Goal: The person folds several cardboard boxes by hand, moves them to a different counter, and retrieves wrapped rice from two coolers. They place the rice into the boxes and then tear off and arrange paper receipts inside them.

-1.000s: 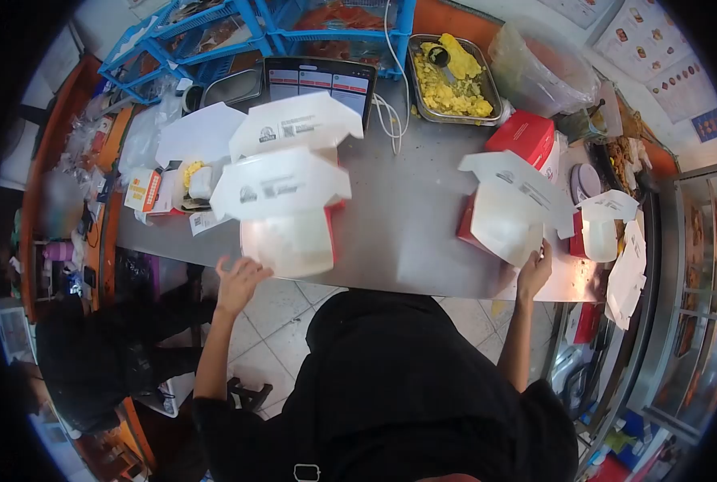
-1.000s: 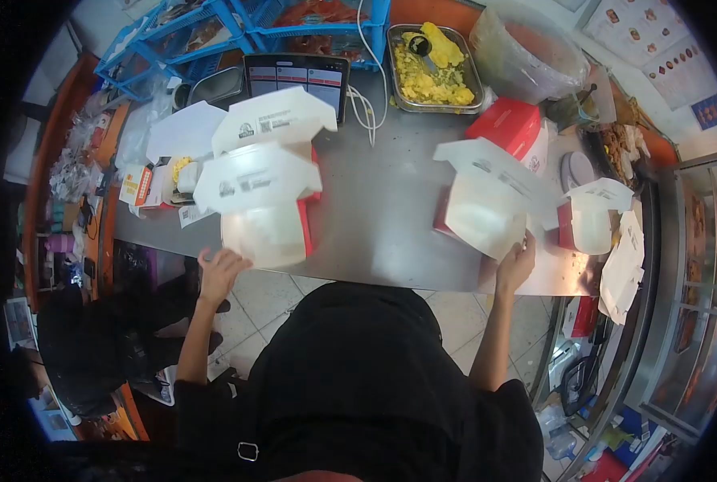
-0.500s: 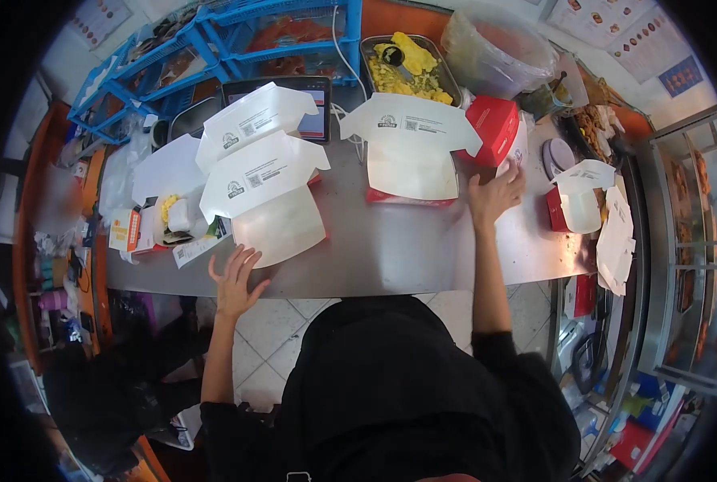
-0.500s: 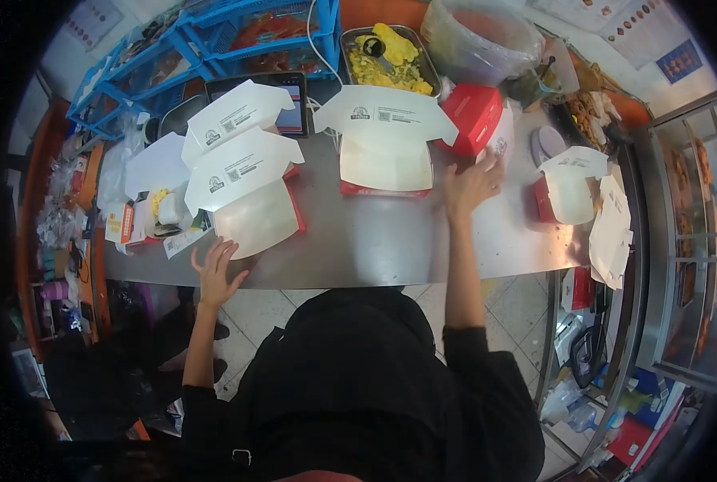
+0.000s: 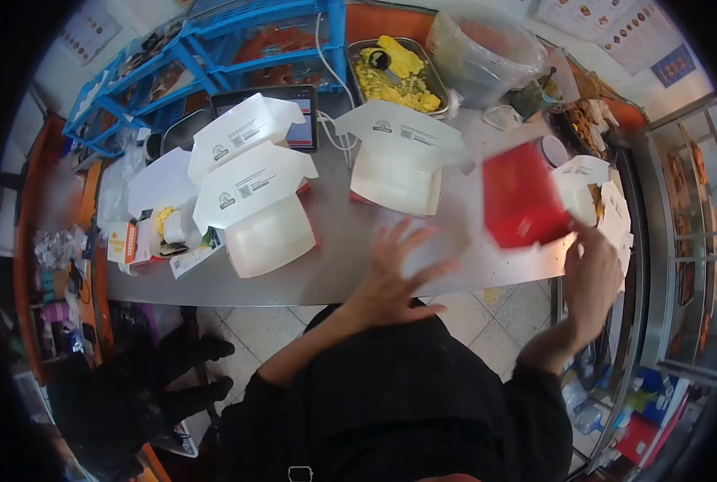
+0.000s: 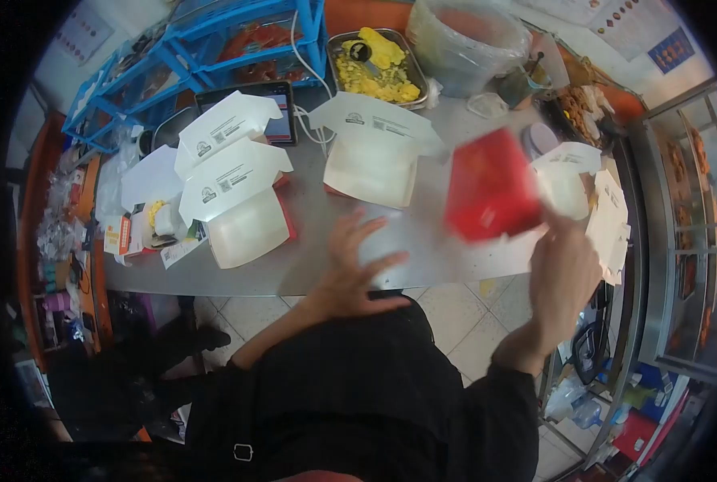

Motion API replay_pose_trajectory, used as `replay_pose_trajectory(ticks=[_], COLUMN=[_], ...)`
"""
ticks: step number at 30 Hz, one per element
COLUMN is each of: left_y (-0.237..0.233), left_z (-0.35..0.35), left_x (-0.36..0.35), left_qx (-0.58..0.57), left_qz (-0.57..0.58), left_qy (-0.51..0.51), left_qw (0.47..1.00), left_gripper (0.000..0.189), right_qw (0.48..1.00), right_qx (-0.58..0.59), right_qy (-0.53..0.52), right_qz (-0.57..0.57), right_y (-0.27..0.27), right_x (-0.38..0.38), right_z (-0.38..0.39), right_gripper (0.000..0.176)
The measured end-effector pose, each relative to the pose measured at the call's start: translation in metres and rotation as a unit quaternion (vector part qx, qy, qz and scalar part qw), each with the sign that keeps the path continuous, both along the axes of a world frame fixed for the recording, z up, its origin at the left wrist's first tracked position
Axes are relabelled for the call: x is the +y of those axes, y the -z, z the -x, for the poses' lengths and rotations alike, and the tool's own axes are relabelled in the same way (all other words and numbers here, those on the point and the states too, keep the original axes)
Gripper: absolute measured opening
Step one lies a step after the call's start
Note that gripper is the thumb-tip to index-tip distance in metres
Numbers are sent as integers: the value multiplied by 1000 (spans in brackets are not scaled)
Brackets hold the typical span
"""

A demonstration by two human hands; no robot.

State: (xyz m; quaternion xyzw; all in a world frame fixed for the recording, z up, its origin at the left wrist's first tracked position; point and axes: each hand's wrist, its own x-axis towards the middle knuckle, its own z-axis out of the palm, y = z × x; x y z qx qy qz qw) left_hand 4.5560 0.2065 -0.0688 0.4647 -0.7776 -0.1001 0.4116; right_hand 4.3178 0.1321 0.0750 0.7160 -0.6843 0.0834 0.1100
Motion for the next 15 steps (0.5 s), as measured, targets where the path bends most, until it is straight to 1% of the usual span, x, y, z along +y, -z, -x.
replay_pose_trajectory(ticks=[1,2,3,4,5,6,7,8,9,10,11,12,13,14,15], left_y=[-6,-9,-11,-6,5,41,52,59,65,76,100,127,129,133,135], left_z=[14,27,37,45,52,51,44,32,16,-1,-21,-37,-44,-47,-53], left_x=[-9,-16,-19,-17,-16,-15,-11,-2,8,18,31,42,41,38,43], left_qx=[1,57,113,149,180,145,143,172,197,219,184,149,283,410,473], left_qz=[1,-11,-26,-97,-168,-174,-172,-239,-307,-374,-284,-188,-215,-240,-241], left_qy=[7,61,118,141,164,174,189,191,191,188,129,67,67,66,62], left_qw=[1000,996,986,974,955,958,956,936,911,881,932,968,932,877,845], left_gripper=[62,78,94,97,101,103,103,108,112,117,116,115,113,110,104], right_qw=[995,984,950,931,919,871,855,828,834,874,890,895,896,847,854], right_qx=[73,112,259,225,323,400,347,285,280,139,-3,-5,-186,-353,-388], right_qy=[-67,-127,-143,-218,-202,-201,-258,-312,-298,-345,-383,-372,-392,-391,-321], right_qz=[-24,-56,-103,-187,-105,-202,-288,-369,-371,-314,-247,-246,-93,68,130], right_y=[-9,-10,5,-4,27,29,29,30,33,38,42,44,45,49,65], right_x=[13,28,37,40,43,38,25,16,15,14,14,15,15,14,8], right_z=[-7,-19,-32,-65,-80,-100,-114,-121,-119,-118,-116,-114,-112,-111,-99], right_gripper=[27,19,22,15,12,18,21,24,24,29,34,34,33,34,38])
